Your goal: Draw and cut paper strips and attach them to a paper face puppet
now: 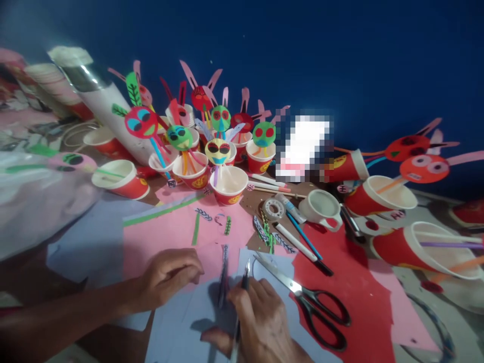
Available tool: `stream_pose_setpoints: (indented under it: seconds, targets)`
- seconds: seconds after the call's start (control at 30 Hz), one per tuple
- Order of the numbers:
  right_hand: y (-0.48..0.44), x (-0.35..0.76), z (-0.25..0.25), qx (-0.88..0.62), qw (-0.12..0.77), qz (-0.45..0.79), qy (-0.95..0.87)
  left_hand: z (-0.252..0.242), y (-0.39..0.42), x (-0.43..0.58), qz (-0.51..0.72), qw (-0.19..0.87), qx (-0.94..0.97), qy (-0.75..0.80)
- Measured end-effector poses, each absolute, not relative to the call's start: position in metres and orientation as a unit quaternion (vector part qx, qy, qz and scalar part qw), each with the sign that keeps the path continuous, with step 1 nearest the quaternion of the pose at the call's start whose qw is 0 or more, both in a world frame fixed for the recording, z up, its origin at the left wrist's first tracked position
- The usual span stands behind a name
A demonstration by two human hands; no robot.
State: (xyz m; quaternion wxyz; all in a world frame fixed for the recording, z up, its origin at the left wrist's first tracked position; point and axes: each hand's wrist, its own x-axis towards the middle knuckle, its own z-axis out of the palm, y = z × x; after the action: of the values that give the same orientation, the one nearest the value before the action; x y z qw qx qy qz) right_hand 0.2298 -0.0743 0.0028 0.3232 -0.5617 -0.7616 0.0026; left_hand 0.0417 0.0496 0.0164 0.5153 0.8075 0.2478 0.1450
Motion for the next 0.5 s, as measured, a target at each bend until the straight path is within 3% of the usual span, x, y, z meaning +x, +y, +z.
stream_pose_setpoints:
  seconds: [0.2,0.5]
  targets:
    - [-0.073,0.219,-0.017,-0.589,0.273,-0.017,-0.760,0.021,0.053,0.044,0.117,0.517,0.805,0.266]
    - [-0.073,0.234,-0.019,-0.562,0.306,-0.036,-0.767,0.034,0.049,0.044,0.107,0.585,0.748,0.295]
